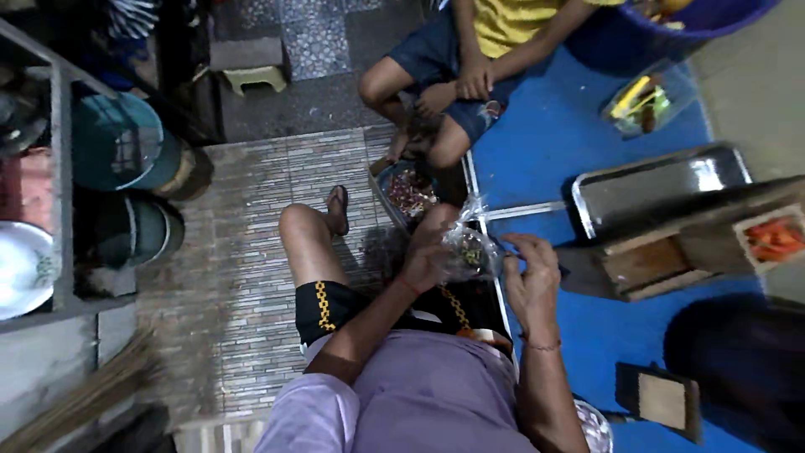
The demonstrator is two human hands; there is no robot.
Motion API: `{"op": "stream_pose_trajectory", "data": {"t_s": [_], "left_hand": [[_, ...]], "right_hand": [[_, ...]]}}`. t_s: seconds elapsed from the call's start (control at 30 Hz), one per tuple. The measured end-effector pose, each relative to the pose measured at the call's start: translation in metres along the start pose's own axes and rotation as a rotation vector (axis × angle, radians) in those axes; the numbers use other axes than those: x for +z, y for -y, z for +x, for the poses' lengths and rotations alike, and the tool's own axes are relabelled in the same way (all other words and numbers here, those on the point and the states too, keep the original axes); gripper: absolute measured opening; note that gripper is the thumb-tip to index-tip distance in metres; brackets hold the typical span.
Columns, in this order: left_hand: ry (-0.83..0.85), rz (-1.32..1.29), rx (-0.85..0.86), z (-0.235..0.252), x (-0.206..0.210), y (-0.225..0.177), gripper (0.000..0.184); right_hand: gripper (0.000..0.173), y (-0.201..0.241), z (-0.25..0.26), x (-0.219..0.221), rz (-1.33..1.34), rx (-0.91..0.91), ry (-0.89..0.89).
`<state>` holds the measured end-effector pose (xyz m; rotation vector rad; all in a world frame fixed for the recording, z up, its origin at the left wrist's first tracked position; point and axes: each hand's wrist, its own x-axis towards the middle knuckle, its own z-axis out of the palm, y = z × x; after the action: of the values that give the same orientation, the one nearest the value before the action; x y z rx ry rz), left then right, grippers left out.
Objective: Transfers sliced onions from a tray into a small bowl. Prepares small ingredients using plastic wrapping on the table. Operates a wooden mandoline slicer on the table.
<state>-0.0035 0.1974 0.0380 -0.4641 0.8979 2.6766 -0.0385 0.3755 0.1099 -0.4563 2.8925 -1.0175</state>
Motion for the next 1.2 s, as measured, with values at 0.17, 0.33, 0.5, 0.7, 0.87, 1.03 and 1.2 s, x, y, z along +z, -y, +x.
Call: {"op": "stream_pose_trajectory", "data": {"t_s": [0.17,0.33,0.5,0.7,0.87,1.03,1.2], "left_hand": [[-0.115,0.195,0.111,0.005,-0.006,-0.005,0.050],[-0.227,0.422,0.167,0.002,-0.014,-0.005,0.040],[-0.167,-0.223,0.050,0.007,-0.014,-0.006,0.062],[-0.177,0.076,0.063,0.011,-0.032,-0.033,0.041],[0.064,0.203,0.111,0.027,-0.063,-0.086,0.030],[0.044,0.382,0.127,0.082,-0.121,-0.162,0.039],[-0.517,0.278,0.331,0.146,-0.181,-0.232,0.037]], "right_hand": [[0.052,0.008,-0.005,0.017,0.310,0.241,0.270],[0.067,0.029,-0.005,0.044,0.245,0.062,0.379],[0.036,0.036,0.007,0.070,0.232,-0.026,0.331],[0.027,0.048,0.043,0.075,0.108,-0.270,0.224],[0.048,0.067,0.102,0.078,0.006,-0.369,0.278],[0.025,0.088,0.169,0.096,-0.125,-0.413,0.331],[0.031,0.118,0.237,0.128,-0.057,-0.471,0.358]]}}
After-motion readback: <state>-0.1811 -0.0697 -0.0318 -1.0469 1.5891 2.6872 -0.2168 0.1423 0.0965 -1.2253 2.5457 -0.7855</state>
